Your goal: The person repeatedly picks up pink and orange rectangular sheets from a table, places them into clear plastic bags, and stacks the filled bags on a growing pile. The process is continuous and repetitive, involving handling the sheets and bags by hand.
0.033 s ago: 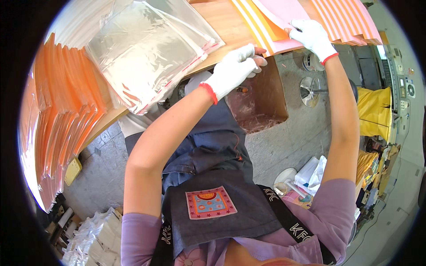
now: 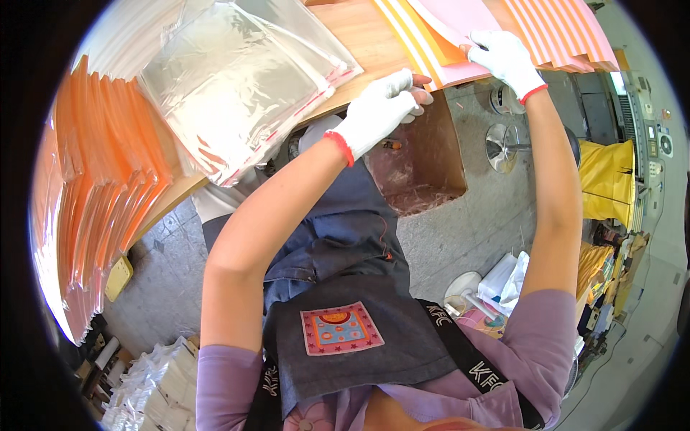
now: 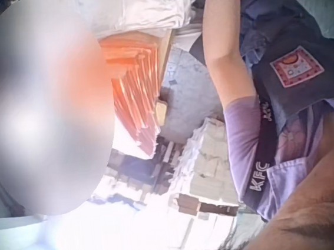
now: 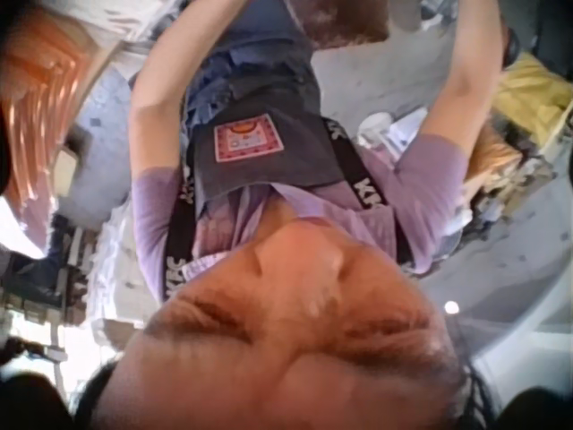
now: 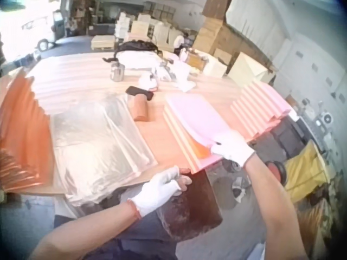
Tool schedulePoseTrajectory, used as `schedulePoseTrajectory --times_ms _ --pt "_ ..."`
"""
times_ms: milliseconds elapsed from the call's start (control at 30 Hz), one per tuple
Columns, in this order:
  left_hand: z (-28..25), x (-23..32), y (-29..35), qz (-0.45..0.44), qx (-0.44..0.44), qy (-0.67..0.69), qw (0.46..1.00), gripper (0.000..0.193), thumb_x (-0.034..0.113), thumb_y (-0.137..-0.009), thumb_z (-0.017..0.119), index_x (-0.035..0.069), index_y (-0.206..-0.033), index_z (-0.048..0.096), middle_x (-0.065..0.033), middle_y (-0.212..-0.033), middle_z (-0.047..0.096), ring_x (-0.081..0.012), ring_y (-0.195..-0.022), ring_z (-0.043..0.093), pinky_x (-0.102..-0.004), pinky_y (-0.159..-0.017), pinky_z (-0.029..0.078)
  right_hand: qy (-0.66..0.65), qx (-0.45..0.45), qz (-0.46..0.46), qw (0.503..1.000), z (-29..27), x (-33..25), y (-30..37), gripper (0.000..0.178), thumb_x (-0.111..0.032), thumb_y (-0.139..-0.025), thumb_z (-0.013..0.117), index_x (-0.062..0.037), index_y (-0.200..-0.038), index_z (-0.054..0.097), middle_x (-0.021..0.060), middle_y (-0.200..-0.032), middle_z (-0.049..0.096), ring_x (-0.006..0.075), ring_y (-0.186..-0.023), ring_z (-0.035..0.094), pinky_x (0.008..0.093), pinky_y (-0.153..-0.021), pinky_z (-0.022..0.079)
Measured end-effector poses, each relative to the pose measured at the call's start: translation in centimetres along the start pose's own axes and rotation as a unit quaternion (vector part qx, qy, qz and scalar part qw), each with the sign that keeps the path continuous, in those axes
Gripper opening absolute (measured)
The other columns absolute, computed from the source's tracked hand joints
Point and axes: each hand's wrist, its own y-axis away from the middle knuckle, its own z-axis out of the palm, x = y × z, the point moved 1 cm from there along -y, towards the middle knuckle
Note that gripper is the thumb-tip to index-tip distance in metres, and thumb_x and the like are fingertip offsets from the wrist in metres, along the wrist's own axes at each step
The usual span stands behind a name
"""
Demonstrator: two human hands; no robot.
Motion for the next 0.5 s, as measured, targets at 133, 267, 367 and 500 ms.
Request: schedulePoseTrajectory --times_ms 133,267,367,500 --pt "0.2 -0.4 -0.8 0.035 0.006 -0.038 0.999 0.04 0.025 -0.099 0.059 0.005 -0.133 0.057 -0.0049 -0.113 0.067 -0.0094 -0.094 0.059 -0.0244 -0.084 0.049 -0.017 -0.002 0.001 1.0 0.1 -0.3 0.1 0.036 -0.038 -0.091 0.058 -0.0034 -0.095 0.067 0.0188 -0.091 0.066 0.0382 -0.089 0.061 0.0444 -0.079 0.047" --pt "0.0 -0.8 -0.9 0.032 0.002 -0.037 0.999 0.04 0.024 -0.099 0.06 0.004 -0.133 0.056 -0.0053 -0.112 0.067 -0.0099 -0.092 0.059 -0.0244 -0.083 0.049 -0.006 0.004 0.003 1.0 0.2 0.0 0.2 0.036 -0.038 -0.092 0.058 -0.0034 -0.096 0.067 0.0185 -0.093 0.067 0.0382 -0.09 0.061 0.044 -0.079 0.048" --pt "-0.5 -1.2 -0.7 0.029 0.008 -0.035 0.999 0.04 0.023 -0.099 0.06 0.003 -0.133 0.056 -0.0056 -0.111 0.067 -0.0102 -0.091 0.059 -0.0248 -0.082 0.049 0.0 -0.016 0.006 1.0 0.2 0.1 0.1 0.036 -0.038 -0.092 0.058 -0.0034 -0.096 0.067 0.0187 -0.093 0.067 0.0381 -0.09 0.061 0.0443 -0.079 0.048" --pt "-1.2 -2.1 -1.1 0.026 0.007 -0.002 1.0 0.04 0.025 -0.099 0.059 0.004 -0.133 0.056 -0.0059 -0.111 0.067 -0.0109 -0.091 0.06 -0.0257 -0.082 0.05 0.021 -0.033 0.008 0.999 -0.1 -0.2 -0.2 0.035 -0.037 -0.092 0.058 -0.0037 -0.095 0.067 0.019 -0.092 0.066 0.0378 -0.089 0.061 0.0443 -0.079 0.047"
